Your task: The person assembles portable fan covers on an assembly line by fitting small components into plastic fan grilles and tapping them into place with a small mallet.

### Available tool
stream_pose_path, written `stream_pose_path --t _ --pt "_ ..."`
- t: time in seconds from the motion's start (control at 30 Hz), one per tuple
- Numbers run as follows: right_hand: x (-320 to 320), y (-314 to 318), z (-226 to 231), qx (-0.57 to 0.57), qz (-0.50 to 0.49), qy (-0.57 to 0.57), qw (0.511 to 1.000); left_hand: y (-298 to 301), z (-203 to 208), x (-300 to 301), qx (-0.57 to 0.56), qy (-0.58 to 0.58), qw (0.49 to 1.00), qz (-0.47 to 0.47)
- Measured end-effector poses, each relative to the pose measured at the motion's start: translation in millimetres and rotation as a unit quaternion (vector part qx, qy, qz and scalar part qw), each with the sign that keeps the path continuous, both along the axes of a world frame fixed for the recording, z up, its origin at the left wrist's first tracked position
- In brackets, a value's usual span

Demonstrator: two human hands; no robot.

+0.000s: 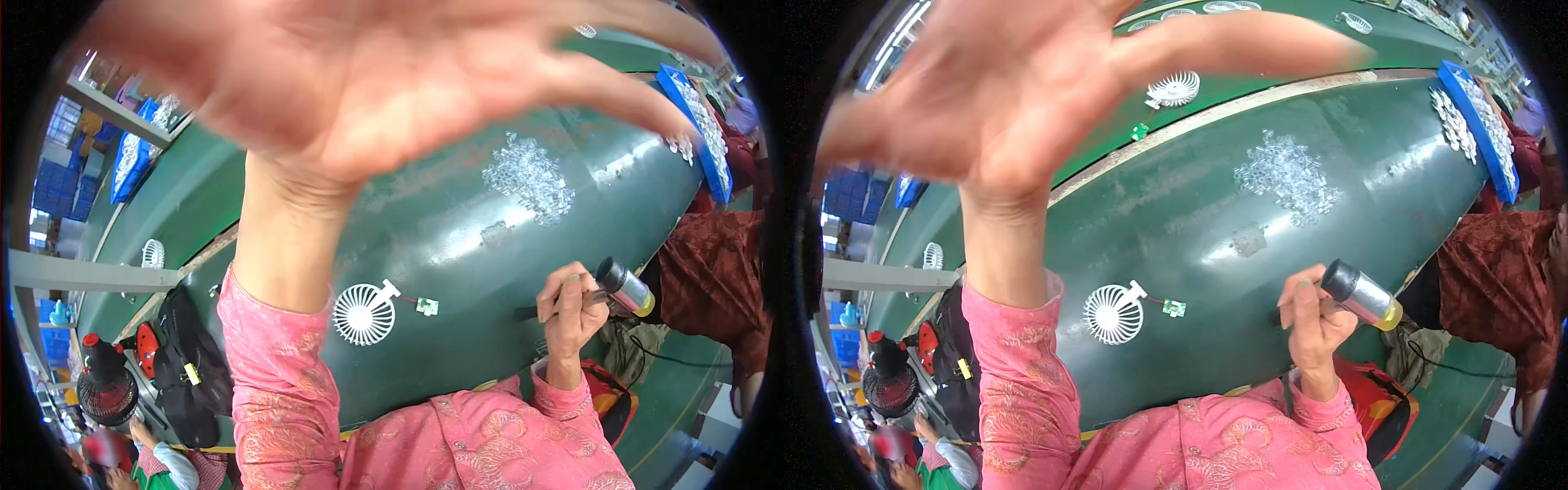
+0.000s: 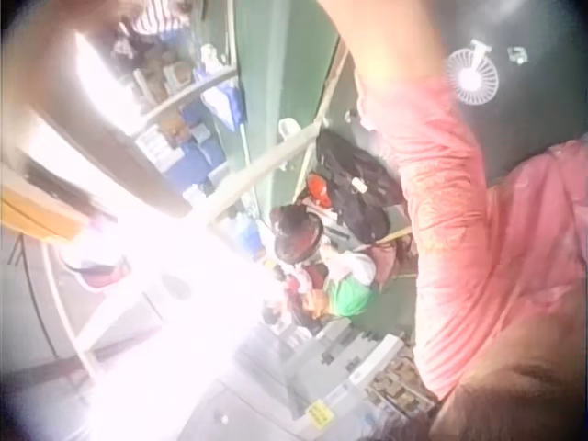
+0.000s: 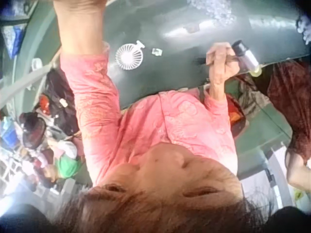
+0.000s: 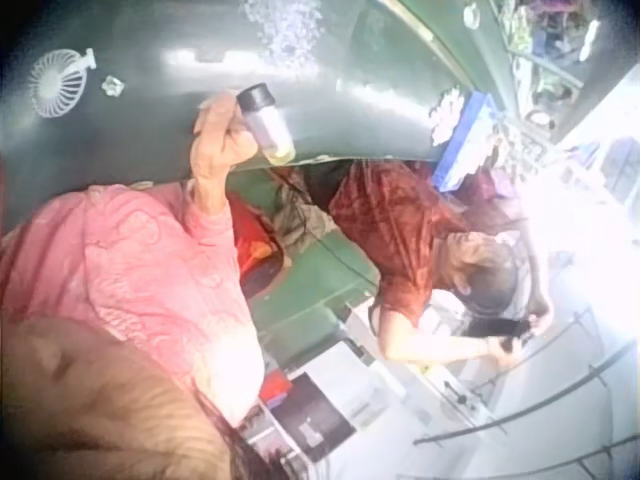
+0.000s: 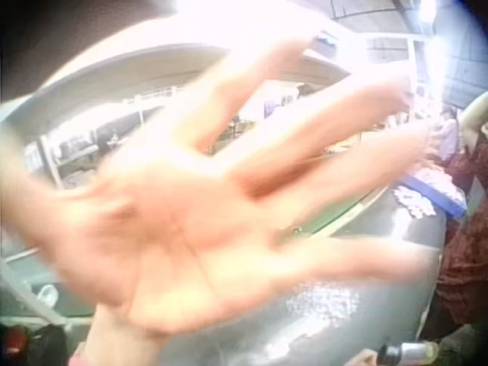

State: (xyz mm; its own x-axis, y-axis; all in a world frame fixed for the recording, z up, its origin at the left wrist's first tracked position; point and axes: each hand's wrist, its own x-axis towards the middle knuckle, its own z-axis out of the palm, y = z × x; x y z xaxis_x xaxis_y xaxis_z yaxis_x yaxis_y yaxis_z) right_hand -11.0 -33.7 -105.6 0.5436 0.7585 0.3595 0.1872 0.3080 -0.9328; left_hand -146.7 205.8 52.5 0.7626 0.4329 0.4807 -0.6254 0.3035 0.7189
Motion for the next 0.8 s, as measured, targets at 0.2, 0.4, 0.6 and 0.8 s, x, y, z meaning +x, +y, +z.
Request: stream_pose_path --t 0.2,0.4,0.6,0.8 --pt "5.8 -0.4 -4.3 0.029 0.0 0.044 0.999 81.7 -112.5 -3.2 0.107 0.308 0.876 0.356" --pt "8.6 4.9 -2.0 0.012 -0.016 0.041 0.999 109.8 -199.9 13.5 0.314 0.594 0.6 0.434" --pt "7.7 7.9 -4.6 0.024 0.005 0.071 0.997 116.9 -211.5 28.7 0.345 0.602 0.572 0.438" --pt "-0.7 9.0 6.0 -0.021 -0.016 0.102 0.994 54.9 -189.0 -12.9 0.122 0.509 0.753 0.398"
